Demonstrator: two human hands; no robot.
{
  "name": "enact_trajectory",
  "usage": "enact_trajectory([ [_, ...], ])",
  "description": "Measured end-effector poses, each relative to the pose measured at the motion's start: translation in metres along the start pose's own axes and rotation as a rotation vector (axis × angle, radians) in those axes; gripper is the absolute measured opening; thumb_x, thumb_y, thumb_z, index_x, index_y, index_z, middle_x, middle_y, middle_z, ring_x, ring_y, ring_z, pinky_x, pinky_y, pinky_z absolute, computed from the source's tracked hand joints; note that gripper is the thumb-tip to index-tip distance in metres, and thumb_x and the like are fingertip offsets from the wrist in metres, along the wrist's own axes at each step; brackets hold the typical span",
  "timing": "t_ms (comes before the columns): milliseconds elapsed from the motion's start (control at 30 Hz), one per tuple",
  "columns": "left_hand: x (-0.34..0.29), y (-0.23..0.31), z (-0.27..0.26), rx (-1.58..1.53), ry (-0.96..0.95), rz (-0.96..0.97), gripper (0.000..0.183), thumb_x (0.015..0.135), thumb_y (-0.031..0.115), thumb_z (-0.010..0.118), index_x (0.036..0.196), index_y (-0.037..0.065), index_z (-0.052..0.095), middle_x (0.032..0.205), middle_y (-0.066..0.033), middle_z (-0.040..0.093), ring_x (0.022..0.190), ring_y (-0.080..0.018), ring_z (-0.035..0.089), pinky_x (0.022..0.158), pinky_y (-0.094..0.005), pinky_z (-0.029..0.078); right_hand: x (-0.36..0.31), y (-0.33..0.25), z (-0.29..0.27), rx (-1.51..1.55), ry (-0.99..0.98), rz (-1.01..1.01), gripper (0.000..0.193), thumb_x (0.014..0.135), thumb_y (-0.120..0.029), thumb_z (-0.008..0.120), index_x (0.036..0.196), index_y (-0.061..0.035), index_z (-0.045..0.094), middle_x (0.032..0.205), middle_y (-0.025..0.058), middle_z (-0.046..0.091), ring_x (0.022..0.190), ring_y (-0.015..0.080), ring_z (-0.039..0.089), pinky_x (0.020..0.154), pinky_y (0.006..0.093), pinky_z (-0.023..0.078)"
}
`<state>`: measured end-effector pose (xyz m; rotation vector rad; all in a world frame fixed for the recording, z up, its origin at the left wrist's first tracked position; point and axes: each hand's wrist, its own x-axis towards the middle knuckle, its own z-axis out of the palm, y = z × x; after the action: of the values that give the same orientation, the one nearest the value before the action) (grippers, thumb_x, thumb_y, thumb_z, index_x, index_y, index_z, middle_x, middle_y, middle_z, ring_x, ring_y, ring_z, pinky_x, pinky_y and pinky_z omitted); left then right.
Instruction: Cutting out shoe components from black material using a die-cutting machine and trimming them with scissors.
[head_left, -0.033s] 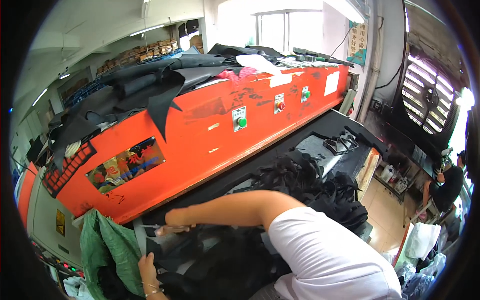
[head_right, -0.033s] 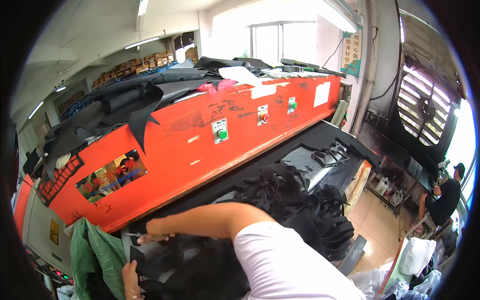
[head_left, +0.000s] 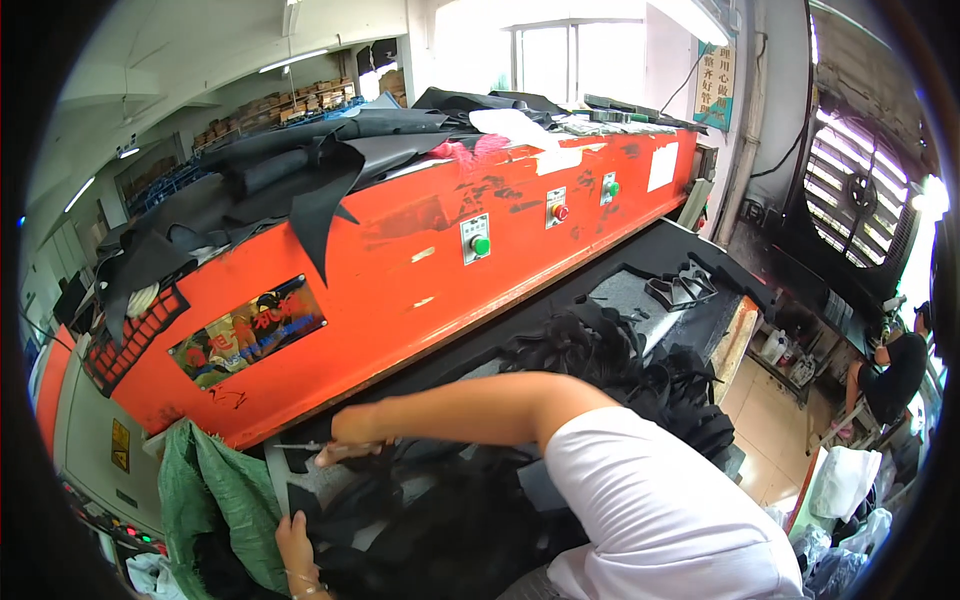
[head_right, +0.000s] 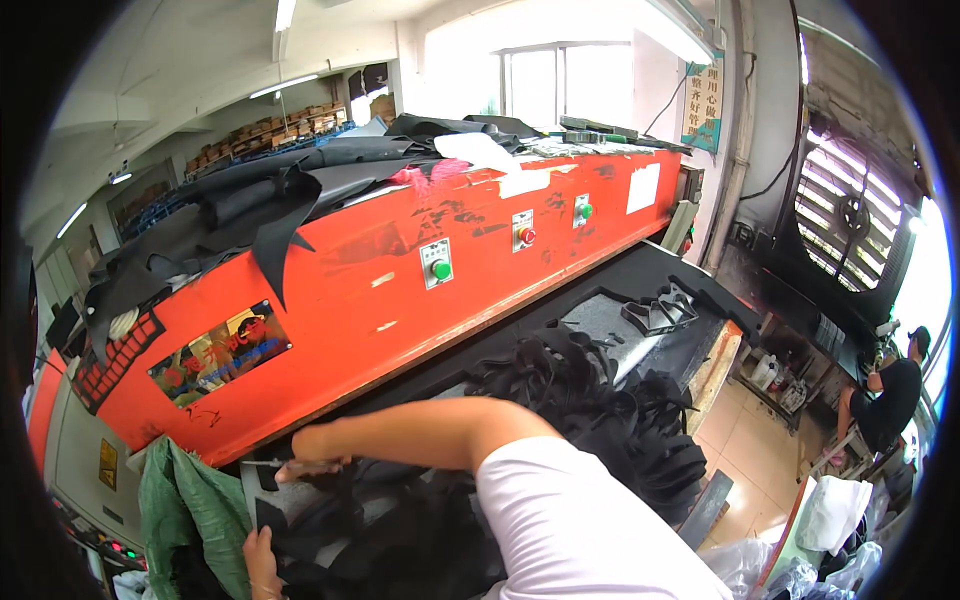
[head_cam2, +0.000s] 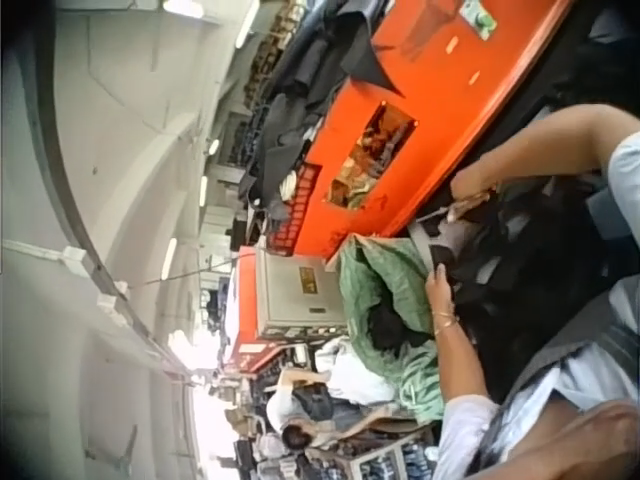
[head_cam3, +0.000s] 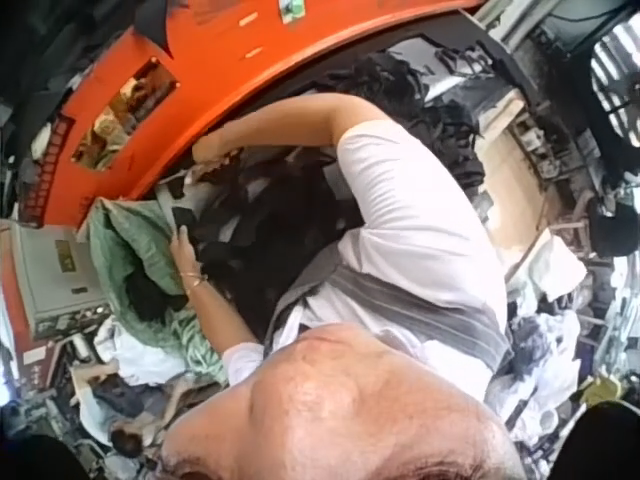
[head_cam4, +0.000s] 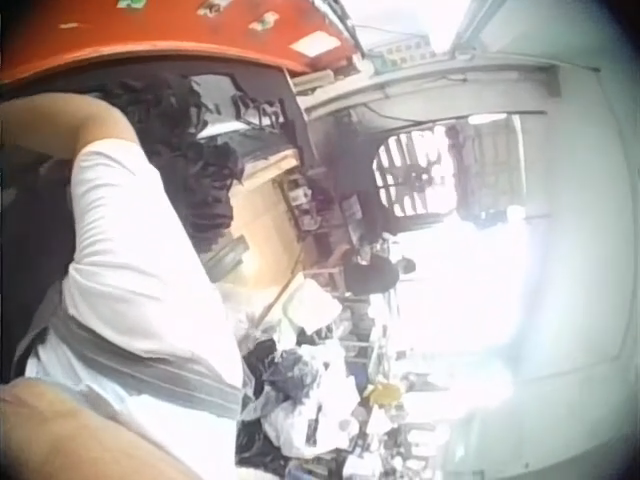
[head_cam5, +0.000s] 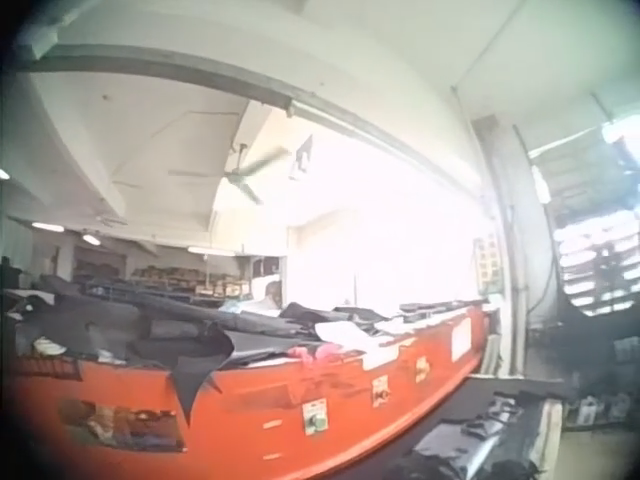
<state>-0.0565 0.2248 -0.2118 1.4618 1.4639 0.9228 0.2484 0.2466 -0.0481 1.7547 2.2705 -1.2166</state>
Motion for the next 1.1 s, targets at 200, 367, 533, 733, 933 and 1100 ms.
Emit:
enact_trajectory([
  [200, -0.116, -0.025, 0.0, 0.615, -0.135, 0.134, 0.065, 0.095, 0.045, 0.05, 0.14, -0.001, 0.04, 0.146, -0.0232, 0.035, 0.135, -0.0401, 0.033, 0.11, -0.0464, 0.03, -0.186, 0.066, -0.165, -0.298, 0.533, -0.05, 0.047, 0.076, -0.02, 0.072, 0.12, -0.0075, 0.061, 0.106, 0.0117, 0.068, 0.082, 0.0201, 0.069, 0.072, 0.0333, 0.056],
  [367, -0.215, 0.049, 0.067, 0.426, -0.211, -0.235, 0.075, 0.093, 0.045, 0.054, 0.144, -0.004, 0.028, 0.146, -0.0241, 0.035, 0.135, -0.0385, 0.033, 0.11, -0.045, 0.029, -0.342, 0.176, -0.271, -0.529, 1.251, 0.414, 0.037, 0.075, -0.02, 0.075, 0.107, -0.0048, 0.064, 0.102, 0.0157, 0.067, 0.085, 0.0292, 0.067, 0.074, 0.0374, 0.054],
  [533, -0.255, 0.093, 0.12, 0.349, -0.185, -0.165, 0.089, 0.083, 0.051, 0.066, 0.142, -0.005, 0.032, 0.144, -0.0184, 0.041, 0.134, -0.0369, 0.036, 0.11, -0.0401, 0.031, -0.367, 0.283, -0.345, -0.808, 1.261, 0.771, 0.017, 0.08, -0.008, 0.059, 0.091, 0.0013, 0.068, 0.094, 0.0206, 0.068, 0.092, 0.036, 0.066, 0.081, 0.0418, 0.053],
  [733, -0.258, 0.126, 0.169, 0.432, 0.038, -0.124, 0.09, 0.065, 0.036, 0.081, 0.131, -0.01, 0.041, 0.126, -0.0294, 0.052, 0.12, -0.0391, 0.051, 0.101, -0.0403, 0.041, -0.315, 0.411, -0.427, -1.002, 1.091, 0.399, 0.044, 0.086, -0.039, 0.062, 0.079, 0.0048, 0.066, 0.075, 0.0253, 0.065, 0.07, 0.0409, 0.063, 0.066, 0.0465, 0.052],
  [933, -0.229, 0.141, 0.181, 0.465, 0.106, 0.115, 0.063, 0.07, 0.029, 0.076, 0.12, -0.004, 0.054, 0.111, -0.0232, 0.061, 0.105, -0.04, 0.059, 0.09, -0.0415, 0.047, -0.269, 0.449, -0.466, -0.986, 1.49, 0.11, 0.026, 0.088, -0.012, 0.056, 0.112, -0.0033, 0.06, 0.114, 0.0206, 0.06, 0.105, 0.0391, 0.057, 0.088, 0.0452, 0.046],
  [1100, -0.163, 0.186, 0.179, 0.163, 0.371, 0.359, 0.056, 0.072, 0.022, 0.075, 0.119, -0.002, 0.055, 0.104, -0.0218, 0.064, 0.099, -0.0347, 0.063, 0.085, -0.0359, 0.049, -0.268, 0.399, -0.342, -0.972, 1.669, -0.201, 0.038, 0.096, -0.029, 0.053, 0.128, -0.0085, 0.055, 0.132, 0.0148, 0.053, 0.122, 0.0321, 0.049, 0.103, 0.0423, 0.036],
])
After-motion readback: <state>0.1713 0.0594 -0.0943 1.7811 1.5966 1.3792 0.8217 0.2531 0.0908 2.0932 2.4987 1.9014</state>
